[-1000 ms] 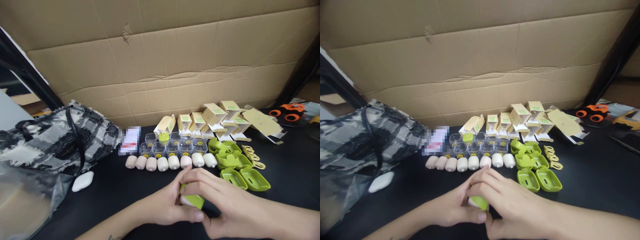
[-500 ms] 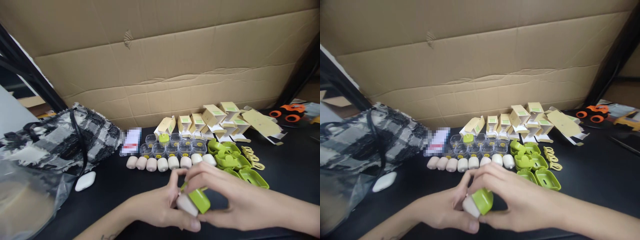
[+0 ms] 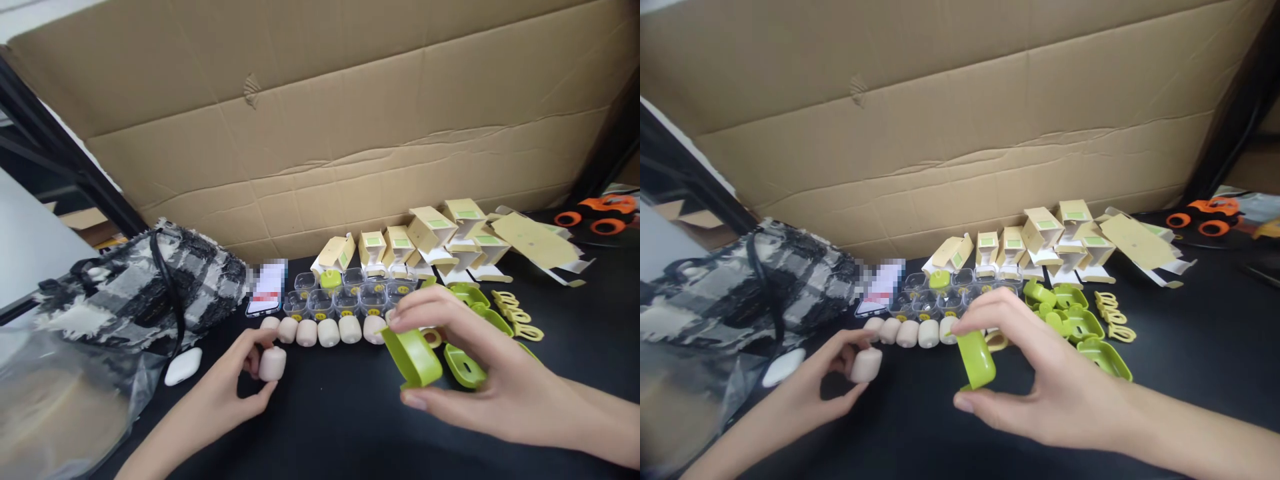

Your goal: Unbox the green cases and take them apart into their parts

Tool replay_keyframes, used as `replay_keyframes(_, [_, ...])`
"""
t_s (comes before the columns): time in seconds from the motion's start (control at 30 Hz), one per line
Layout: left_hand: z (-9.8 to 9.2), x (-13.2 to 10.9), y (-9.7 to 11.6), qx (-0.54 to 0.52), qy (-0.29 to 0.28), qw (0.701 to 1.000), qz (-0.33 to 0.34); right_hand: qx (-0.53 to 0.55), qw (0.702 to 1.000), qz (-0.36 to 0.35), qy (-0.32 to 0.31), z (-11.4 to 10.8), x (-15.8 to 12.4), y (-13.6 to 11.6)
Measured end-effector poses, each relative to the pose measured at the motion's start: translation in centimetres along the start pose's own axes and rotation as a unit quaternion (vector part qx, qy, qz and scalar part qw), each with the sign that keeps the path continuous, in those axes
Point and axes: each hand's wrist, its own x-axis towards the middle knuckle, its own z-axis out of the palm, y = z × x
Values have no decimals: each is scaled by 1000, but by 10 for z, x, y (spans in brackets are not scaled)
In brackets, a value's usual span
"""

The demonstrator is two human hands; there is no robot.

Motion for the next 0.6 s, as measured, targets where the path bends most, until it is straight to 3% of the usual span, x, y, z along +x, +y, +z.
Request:
replay_keyframes(0.13, [10, -3, -13, 26, 14, 1000, 11, -3, 1000, 5, 8, 0, 0, 1])
replay_keyframes(0.23, [14, -3, -15, 43, 71, 996, 29, -9, 1000, 7, 6, 0, 0, 4])
replay_keyframes(0.33, [19, 2, 2, 6, 167, 985, 34, -8, 1000, 19, 1, 4, 0, 8])
replay_keyframes(0.4, [27, 9, 26, -99, 205, 974, 22, -7, 1000, 24, 1, 9, -1, 10])
replay_keyframes(0.47, [38, 21, 55, -246, 108, 963, 16, -6, 1000, 22, -3, 15, -3, 12])
replay_keyframes(0.5, [44, 27, 69, -312, 30, 949, 6, -7, 1000, 21, -8, 17, -4, 12])
replay_keyframes(0.53, [50, 33, 80, -380, -32, 925, -2, -9, 1000, 23, -16, 19, -5, 13])
replay_keyframes(0.6, [61, 43, 95, -492, -79, 867, -27, -11, 999, 22, -37, 20, -5, 13])
